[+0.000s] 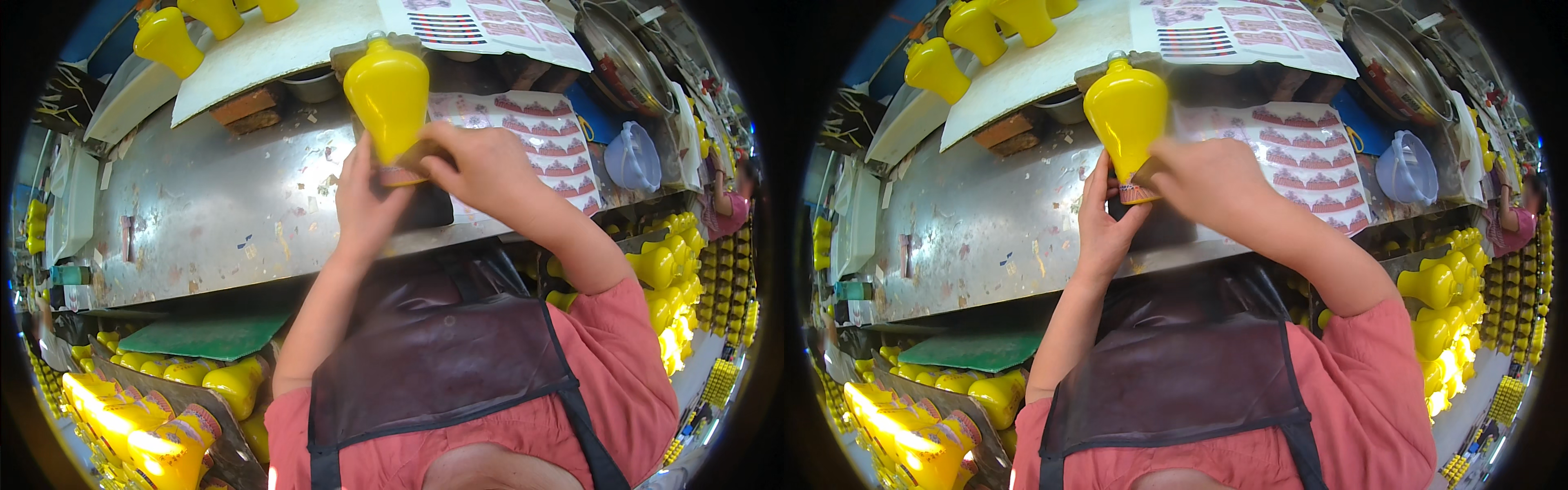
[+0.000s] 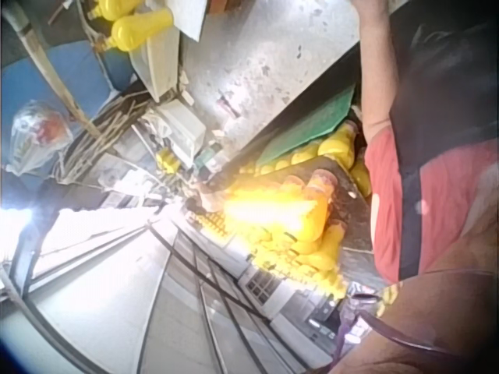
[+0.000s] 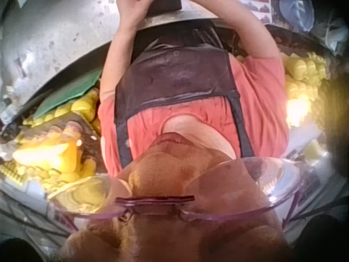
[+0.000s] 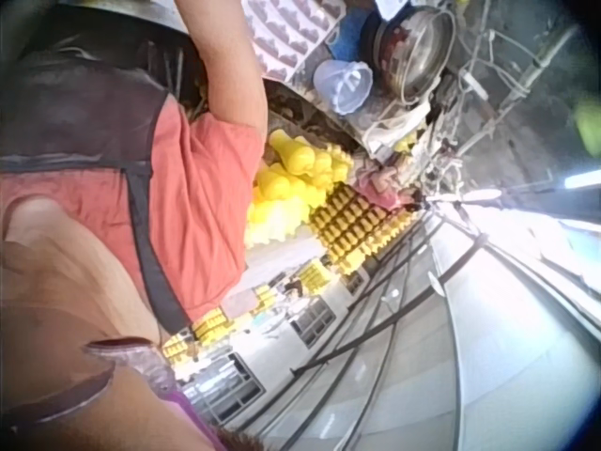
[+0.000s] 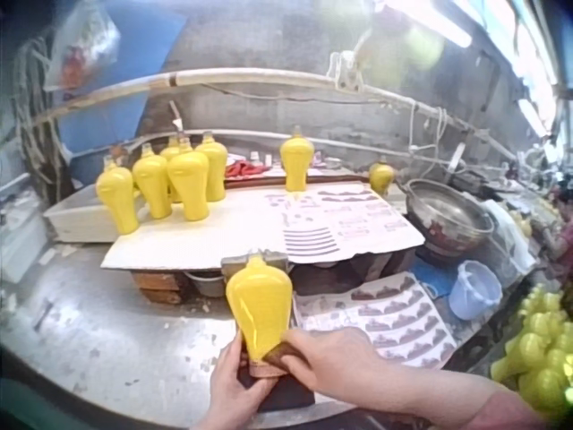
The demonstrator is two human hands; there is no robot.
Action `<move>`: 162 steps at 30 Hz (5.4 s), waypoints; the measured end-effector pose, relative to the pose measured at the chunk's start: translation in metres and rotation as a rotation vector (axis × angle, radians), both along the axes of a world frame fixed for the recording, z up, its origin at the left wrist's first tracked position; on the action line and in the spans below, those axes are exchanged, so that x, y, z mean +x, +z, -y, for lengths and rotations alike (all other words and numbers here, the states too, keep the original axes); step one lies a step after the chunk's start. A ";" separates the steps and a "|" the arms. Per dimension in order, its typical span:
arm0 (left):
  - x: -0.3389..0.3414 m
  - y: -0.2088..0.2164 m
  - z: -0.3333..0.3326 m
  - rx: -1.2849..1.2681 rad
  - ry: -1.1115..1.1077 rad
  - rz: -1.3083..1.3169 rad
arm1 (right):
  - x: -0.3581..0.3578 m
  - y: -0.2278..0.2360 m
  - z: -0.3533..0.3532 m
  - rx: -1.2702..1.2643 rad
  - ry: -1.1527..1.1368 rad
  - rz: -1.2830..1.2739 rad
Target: The person picks up a yellow plastic container, applies a printed label to its side, and smooths it with their fingers. They repeat this process on multiple containers, placing each labeled unit aside on the work surface.
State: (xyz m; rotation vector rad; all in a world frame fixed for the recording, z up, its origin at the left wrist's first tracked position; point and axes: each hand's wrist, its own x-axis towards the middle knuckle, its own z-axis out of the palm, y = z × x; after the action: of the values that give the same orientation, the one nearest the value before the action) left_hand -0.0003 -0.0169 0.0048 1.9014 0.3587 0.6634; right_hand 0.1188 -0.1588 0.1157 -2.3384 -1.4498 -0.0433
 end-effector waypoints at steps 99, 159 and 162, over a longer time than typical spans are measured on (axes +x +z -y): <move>0.002 0.001 -0.010 0.094 -0.118 -0.003 | 0.015 -0.011 -0.007 0.316 0.176 0.250; 0.015 0.016 0.005 0.486 0.105 -0.136 | -0.021 -0.062 0.034 0.393 -0.354 -0.787; 0.018 0.021 0.007 0.528 0.121 -0.225 | -0.025 -0.063 0.031 0.360 -0.119 -0.686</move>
State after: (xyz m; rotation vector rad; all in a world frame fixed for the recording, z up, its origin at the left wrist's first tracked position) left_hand 0.0178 -0.0237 0.0259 2.4850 0.4785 0.6693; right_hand 0.0939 -0.1903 0.0526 -1.8687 -0.8760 0.3940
